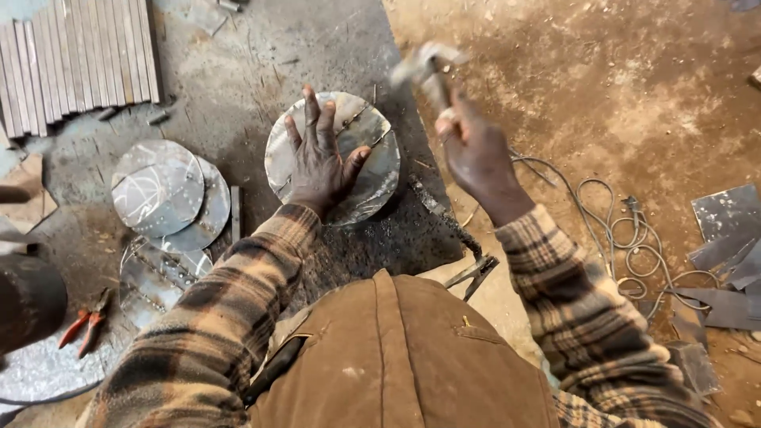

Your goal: Hammering metal plates and a curved metal component to shape or clean them.

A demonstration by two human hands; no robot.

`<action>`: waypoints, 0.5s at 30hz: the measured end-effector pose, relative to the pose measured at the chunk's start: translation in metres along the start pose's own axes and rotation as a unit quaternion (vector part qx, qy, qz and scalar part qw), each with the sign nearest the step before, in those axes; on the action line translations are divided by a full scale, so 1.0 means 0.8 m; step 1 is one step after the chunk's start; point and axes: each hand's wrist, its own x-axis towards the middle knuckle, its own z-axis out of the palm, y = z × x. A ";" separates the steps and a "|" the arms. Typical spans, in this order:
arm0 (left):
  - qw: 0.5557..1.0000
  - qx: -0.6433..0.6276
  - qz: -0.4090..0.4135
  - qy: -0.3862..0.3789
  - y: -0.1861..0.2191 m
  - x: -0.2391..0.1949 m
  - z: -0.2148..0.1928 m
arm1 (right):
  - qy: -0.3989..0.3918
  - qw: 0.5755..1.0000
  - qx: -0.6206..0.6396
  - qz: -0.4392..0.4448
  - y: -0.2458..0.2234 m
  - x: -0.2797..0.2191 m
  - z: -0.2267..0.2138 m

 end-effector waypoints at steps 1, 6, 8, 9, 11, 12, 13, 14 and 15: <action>1.000 -0.004 0.001 0.006 -0.002 0.006 0.004 | 0.086 0.991 0.090 -0.051 -0.011 -0.003 -0.010; 1.000 -0.020 -0.005 -0.006 0.006 0.006 -0.013 | 0.214 0.960 0.132 -0.122 0.023 -0.049 0.069; 0.999 -0.029 -0.007 -0.015 0.011 0.006 -0.013 | 0.173 0.972 0.128 -0.096 0.033 -0.078 0.080; 0.998 -0.043 -0.020 -0.031 0.008 0.008 -0.014 | 0.078 0.986 0.132 0.063 0.011 -0.086 0.068; 0.997 -0.053 -0.033 -0.046 0.003 0.014 -0.018 | -0.022 0.967 0.135 0.217 -0.007 -0.101 0.053; 0.993 -0.084 -0.056 -0.057 0.001 0.017 -0.021 | -0.010 0.961 0.149 0.231 -0.003 -0.108 0.049; 0.988 -0.117 -0.078 -0.068 -0.001 0.020 -0.021 | 0.002 0.956 0.162 0.246 0.003 -0.114 0.045; 0.988 -0.115 -0.079 -0.067 0.005 0.012 -0.040 | 0.000 0.956 0.163 0.244 0.009 -0.117 0.042; 0.952 -0.275 -0.134 -0.020 0.012 0.004 -0.059 | 0.016 0.953 0.179 0.244 0.015 -0.121 0.038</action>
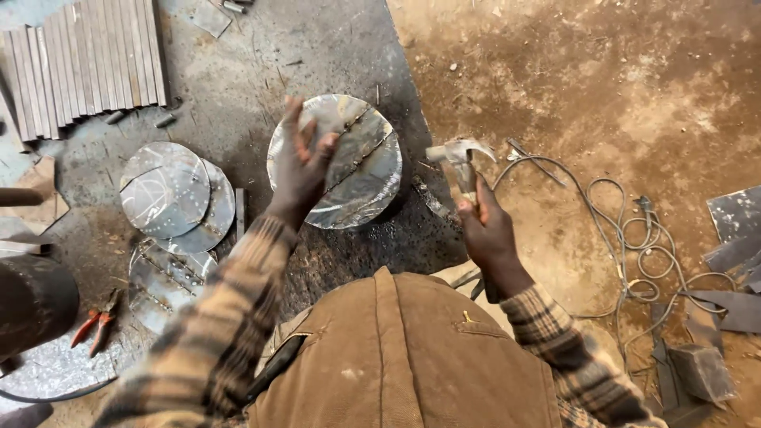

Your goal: Hammering metal plates and a curved metal component to shape or clean them.

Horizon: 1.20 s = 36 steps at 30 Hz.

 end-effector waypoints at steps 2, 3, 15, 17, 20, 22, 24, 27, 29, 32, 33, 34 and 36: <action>0.984 -0.171 -0.040 0.032 0.029 -0.034 -0.022 | 0.015 1.000 0.021 0.001 0.016 -0.002 -0.009; 0.989 -0.112 -0.026 0.091 0.045 -0.058 -0.034 | 0.010 1.000 0.017 0.002 0.027 -0.003 -0.011; 0.883 -0.118 -0.441 0.109 0.080 -0.140 -0.057 | 0.085 0.872 0.010 -0.481 -0.080 0.111 0.002; 0.868 -0.076 -0.486 0.062 0.064 -0.126 -0.052 | 0.108 0.861 -0.030 -0.497 -0.081 0.140 0.023; 0.914 -0.086 -0.387 0.089 -0.016 -0.126 -0.046 | -0.065 0.900 -0.351 -0.249 -0.100 0.164 0.031; 0.916 -0.115 -0.374 0.092 -0.051 -0.123 -0.036 | -0.053 0.896 -0.376 -0.231 -0.132 0.165 0.015; 0.916 -0.104 -0.380 0.079 -0.051 -0.117 -0.037 | -0.019 0.920 -0.281 -0.273 -0.165 0.150 0.011; 0.907 -0.113 -0.398 0.082 -0.043 -0.122 -0.038 | 0.036 0.927 -0.145 -0.345 -0.184 0.126 0.028; 0.901 -0.142 -0.400 0.091 -0.038 -0.125 -0.036 | 0.068 0.916 -0.115 -0.378 -0.169 0.121 0.037; 0.903 -0.133 -0.404 0.063 -0.037 -0.119 -0.038 | -0.100 0.924 -0.344 -0.135 -0.149 0.125 0.037; 0.903 -0.138 -0.402 0.061 -0.037 -0.119 -0.040 | -0.086 0.931 -0.336 -0.112 -0.154 0.113 0.030; 0.902 -0.140 -0.403 0.065 -0.035 -0.124 -0.048 | -0.078 0.938 -0.325 -0.092 -0.159 0.098 0.028; 0.897 -0.172 -0.402 0.062 0.010 -0.126 -0.056 | -0.076 0.977 -0.193 -0.049 -0.121 0.114 0.040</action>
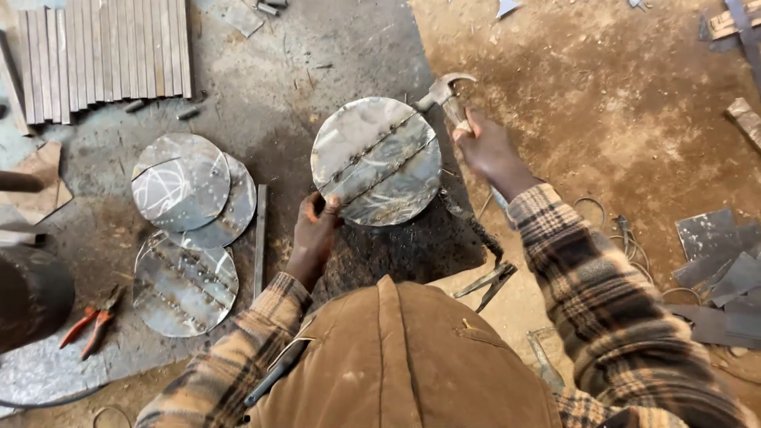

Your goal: Hammering metal plates and a curved metal component to shape or clean them.

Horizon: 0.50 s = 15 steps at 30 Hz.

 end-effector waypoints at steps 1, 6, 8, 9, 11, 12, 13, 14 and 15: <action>0.999 -0.028 -0.003 -0.019 0.015 -0.015 0.005 | 0.006 0.990 0.139 0.037 0.019 0.008 0.009; 0.977 -0.180 0.000 -0.113 0.041 -0.013 -0.001 | -0.031 0.956 0.288 0.042 0.054 -0.025 0.021; 0.956 -0.265 -0.014 -0.124 0.077 -0.027 0.000 | -0.038 0.952 0.298 0.058 0.070 -0.045 0.025; 0.962 -0.237 -0.006 -0.137 0.086 -0.026 -0.005 | -0.043 0.959 0.273 0.064 0.084 -0.055 0.030; 0.964 -0.210 0.003 -0.162 0.108 -0.011 -0.009 | -0.035 0.966 0.246 0.072 0.093 -0.082 0.029; 0.968 -0.174 0.031 -0.176 0.116 -0.002 -0.016 | -0.030 0.963 0.256 0.074 0.087 -0.104 0.032; 0.970 -0.139 0.060 -0.190 0.124 0.007 -0.024 | -0.025 0.961 0.265 0.076 0.080 -0.125 0.036; 0.971 -0.137 0.059 -0.189 0.105 0.041 -0.036 | -0.026 0.960 0.267 0.077 0.094 -0.142 0.038; 0.931 -0.262 0.027 -0.254 0.086 0.075 -0.050 | -0.008 0.953 0.294 0.067 0.108 -0.160 0.040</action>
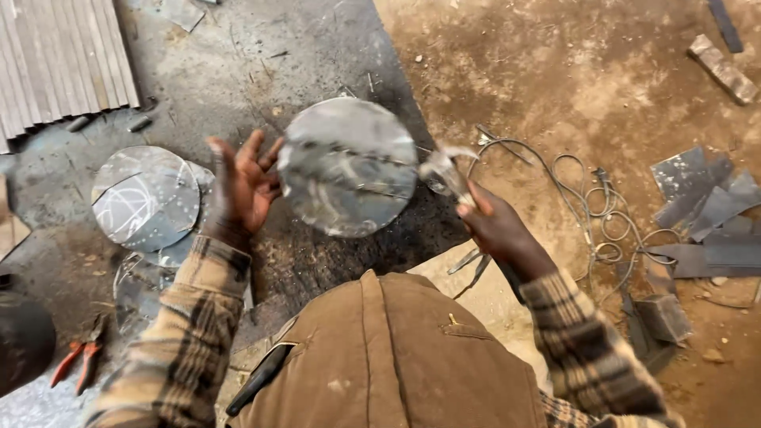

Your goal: Hammering metal plates and a curved metal component to shape or clean them.

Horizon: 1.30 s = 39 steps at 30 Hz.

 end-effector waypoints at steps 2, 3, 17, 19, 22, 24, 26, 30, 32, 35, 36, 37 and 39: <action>0.990 -0.127 -0.022 -0.050 0.009 -0.023 -0.046 | 0.009 0.999 0.042 -0.006 0.026 -0.043 0.013; 0.985 -0.152 0.035 -0.077 0.011 -0.043 -0.042 | 0.025 0.997 0.070 0.005 0.030 -0.058 0.008; 0.962 -0.011 0.171 -0.214 -0.001 -0.166 -0.107 | 0.073 0.985 0.155 0.008 0.065 -0.106 0.005; 0.901 0.369 0.178 -0.142 -0.031 -0.122 -0.115 | 0.069 0.985 0.160 -0.005 0.057 -0.099 0.010; 0.568 0.813 0.128 0.000 -0.109 -0.104 -0.122 | 0.070 0.983 0.170 -0.008 0.065 -0.103 0.014; 0.824 0.561 0.021 0.078 -0.116 -0.104 -0.065 | 0.071 0.983 0.168 -0.011 0.062 -0.100 0.016; 0.959 0.226 -0.094 0.144 -0.141 -0.097 -0.043 | 0.072 0.984 0.165 -0.010 0.060 -0.103 0.018; 0.821 0.553 -0.078 0.120 -0.176 -0.049 -0.039 | 0.093 0.985 0.143 -0.038 0.023 -0.088 0.023; 0.798 0.577 -0.112 0.132 -0.187 -0.038 -0.037 | 0.100 0.985 0.127 -0.056 -0.004 -0.073 0.020; 0.789 0.589 -0.099 0.145 -0.198 -0.027 -0.042 | 0.101 0.986 0.052 -0.123 -0.049 -0.042 0.009; 0.787 0.588 -0.111 0.149 -0.193 -0.030 -0.034 | 0.113 0.978 0.009 -0.175 -0.070 -0.036 0.009; 0.787 0.585 -0.121 0.154 -0.189 -0.031 -0.027 | 0.124 0.965 -0.035 -0.227 -0.092 -0.028 0.008; 0.780 0.592 -0.127 0.157 -0.186 -0.037 -0.014 | 0.171 0.928 -0.048 -0.327 -0.026 0.043 0.003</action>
